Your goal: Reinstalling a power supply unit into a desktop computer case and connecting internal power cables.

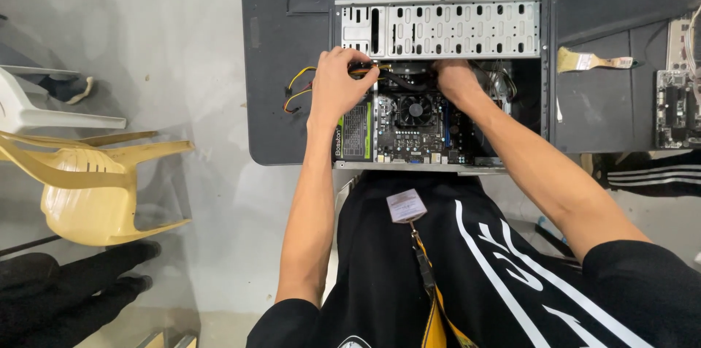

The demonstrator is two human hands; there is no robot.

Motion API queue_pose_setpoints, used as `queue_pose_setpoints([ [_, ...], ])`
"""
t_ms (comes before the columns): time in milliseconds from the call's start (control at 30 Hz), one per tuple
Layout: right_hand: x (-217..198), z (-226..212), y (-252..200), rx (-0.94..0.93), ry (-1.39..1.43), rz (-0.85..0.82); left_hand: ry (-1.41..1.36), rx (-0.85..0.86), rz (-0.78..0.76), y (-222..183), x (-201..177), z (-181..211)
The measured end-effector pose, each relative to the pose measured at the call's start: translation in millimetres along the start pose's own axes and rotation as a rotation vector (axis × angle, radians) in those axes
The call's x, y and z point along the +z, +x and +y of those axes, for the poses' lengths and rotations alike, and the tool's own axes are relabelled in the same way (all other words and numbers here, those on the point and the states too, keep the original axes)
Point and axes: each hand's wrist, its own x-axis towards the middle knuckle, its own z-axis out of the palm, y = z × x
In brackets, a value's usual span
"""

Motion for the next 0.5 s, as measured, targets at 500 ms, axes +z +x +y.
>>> queue_pose_setpoints([
  [500, 23.0, 13.7, -5.0, -0.200, -0.012, -0.088, -0.053, 0.060, 0.122, -16.7, 23.4, -3.4],
])
